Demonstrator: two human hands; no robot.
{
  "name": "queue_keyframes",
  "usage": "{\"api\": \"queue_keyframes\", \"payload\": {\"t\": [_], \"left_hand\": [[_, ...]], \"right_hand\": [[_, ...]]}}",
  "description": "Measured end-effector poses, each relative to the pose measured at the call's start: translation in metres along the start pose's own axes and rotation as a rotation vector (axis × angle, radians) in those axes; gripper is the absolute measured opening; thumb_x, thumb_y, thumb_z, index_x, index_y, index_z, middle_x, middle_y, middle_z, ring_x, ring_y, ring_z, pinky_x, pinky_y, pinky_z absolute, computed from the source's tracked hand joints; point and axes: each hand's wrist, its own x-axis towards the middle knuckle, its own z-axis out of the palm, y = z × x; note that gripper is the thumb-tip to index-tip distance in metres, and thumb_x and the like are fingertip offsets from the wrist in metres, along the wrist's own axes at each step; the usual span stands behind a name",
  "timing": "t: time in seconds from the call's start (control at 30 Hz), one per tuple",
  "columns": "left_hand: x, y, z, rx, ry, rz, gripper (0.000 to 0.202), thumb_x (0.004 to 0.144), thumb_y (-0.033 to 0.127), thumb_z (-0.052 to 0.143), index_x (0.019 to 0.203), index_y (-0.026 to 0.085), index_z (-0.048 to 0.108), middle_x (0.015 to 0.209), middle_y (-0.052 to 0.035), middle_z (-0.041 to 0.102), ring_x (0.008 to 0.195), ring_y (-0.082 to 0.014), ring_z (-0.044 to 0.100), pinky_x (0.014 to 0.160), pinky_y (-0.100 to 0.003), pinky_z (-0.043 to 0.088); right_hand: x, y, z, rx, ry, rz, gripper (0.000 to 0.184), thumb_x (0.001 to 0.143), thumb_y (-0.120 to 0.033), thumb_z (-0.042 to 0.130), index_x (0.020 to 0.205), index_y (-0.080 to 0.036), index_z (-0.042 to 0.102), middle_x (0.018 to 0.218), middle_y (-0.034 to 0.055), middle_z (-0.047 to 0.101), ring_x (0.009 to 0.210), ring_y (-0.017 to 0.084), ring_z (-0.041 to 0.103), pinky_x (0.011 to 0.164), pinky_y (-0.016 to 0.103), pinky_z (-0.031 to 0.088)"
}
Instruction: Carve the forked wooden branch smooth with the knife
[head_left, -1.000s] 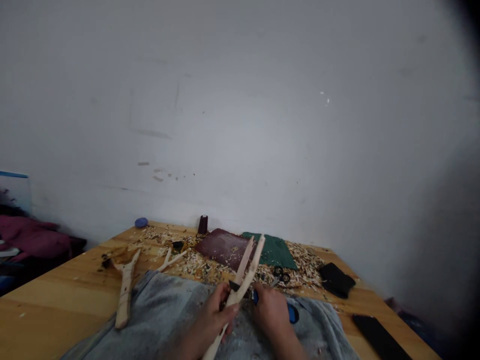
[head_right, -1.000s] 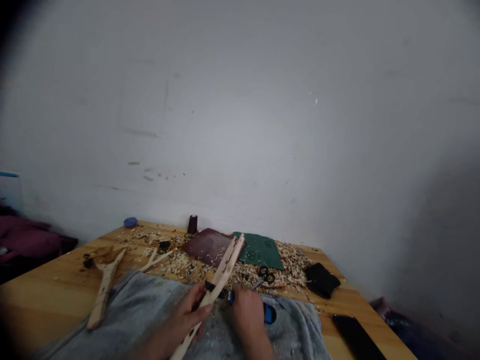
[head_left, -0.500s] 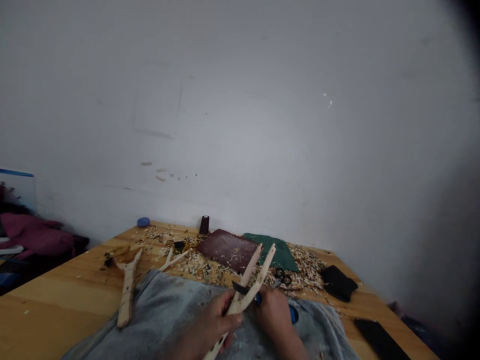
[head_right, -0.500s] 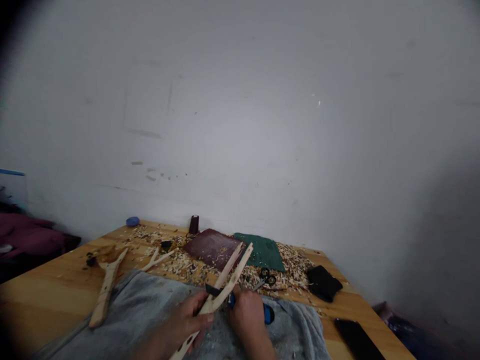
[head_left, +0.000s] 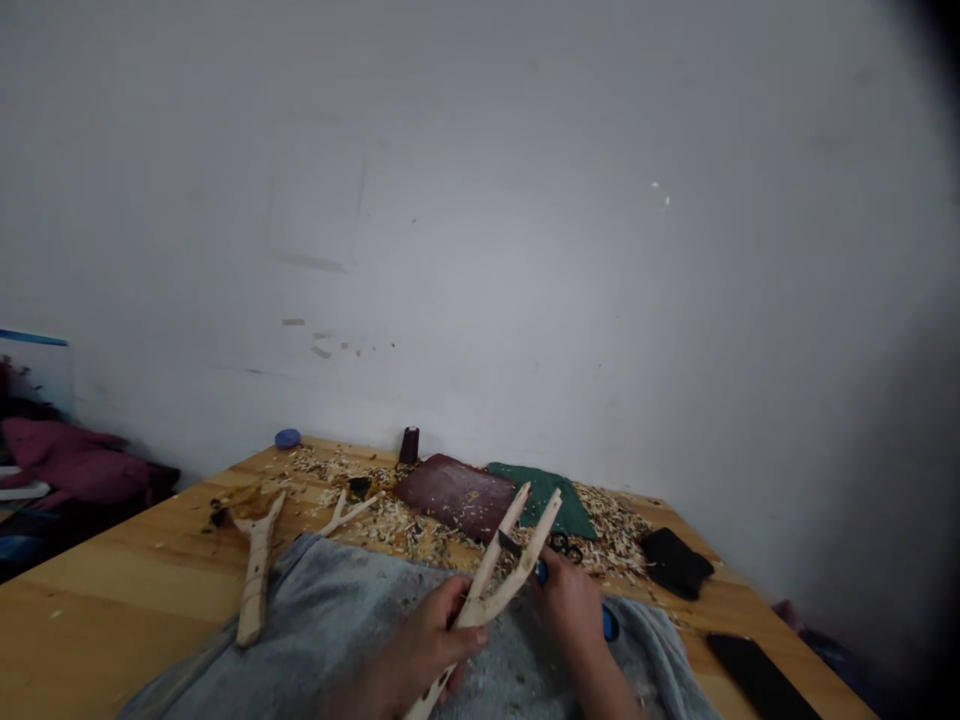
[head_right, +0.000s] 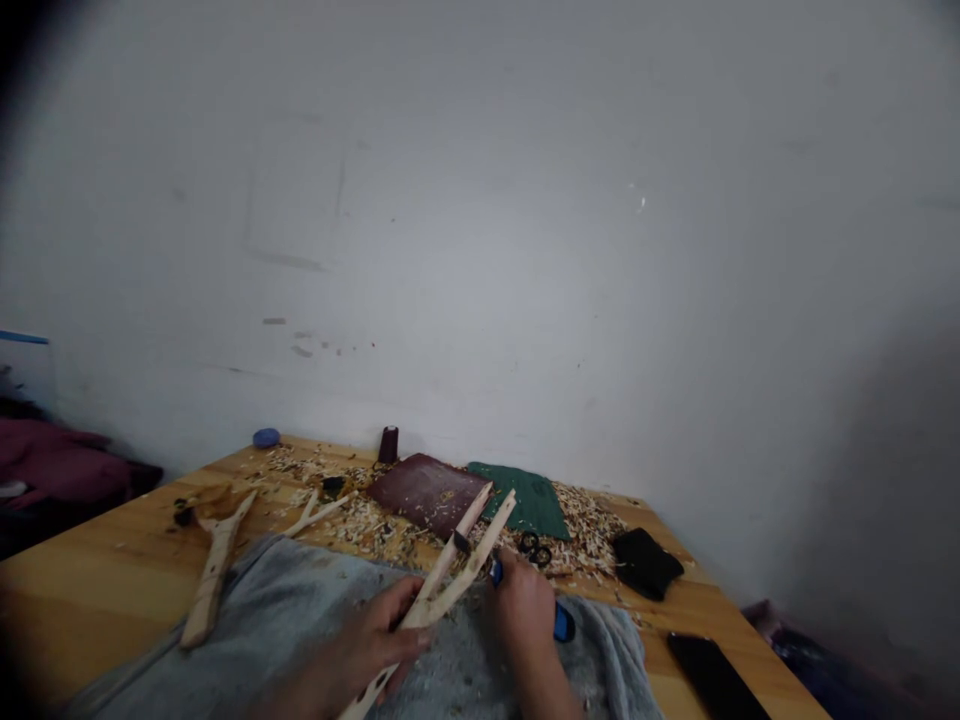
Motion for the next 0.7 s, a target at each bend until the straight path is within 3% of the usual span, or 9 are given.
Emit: {"api": "queue_keyframes", "payload": {"t": [0.2,0.53,0.7], "left_hand": [[0.002,0.004,0.001,-0.025,-0.027,0.041,0.052,0.07,0.057,0.068,0.105,0.022,0.055,0.065,0.0055,0.052,0.036,-0.0058,0.04,0.039,-0.021,0.029],[-0.004,0.011,0.004,-0.004,-0.06,0.079,0.044,0.071,0.049,0.066,0.105,0.022,0.057,0.072,0.0043,0.054,0.041,-0.006,0.039,0.04,-0.021,0.027],[-0.005,0.015,0.004,0.027,-0.051,0.06,0.039,0.073,0.041,0.063,0.106,0.022,0.056,0.067,0.0058,0.053,0.039,-0.0063,0.04,0.039,-0.02,0.028]], "right_hand": [[-0.013,-0.025,-0.001,0.081,-0.051,-0.176,0.02,0.083,-0.025,0.056,0.095,-0.024,0.071,0.095,0.0057,0.074,0.091,0.02,0.068,0.074,0.023,0.042],[0.001,0.003,-0.006,-0.015,0.002,0.053,0.026,0.089,-0.029,0.049,0.108,-0.024,0.068,0.097,0.0083,0.074,0.088,0.021,0.069,0.071,0.026,0.044],[-0.001,-0.002,-0.005,-0.011,-0.023,0.006,0.026,0.086,-0.027,0.053,0.106,-0.023,0.069,0.099,0.0091,0.074,0.091,0.022,0.069,0.072,0.025,0.044]]}}
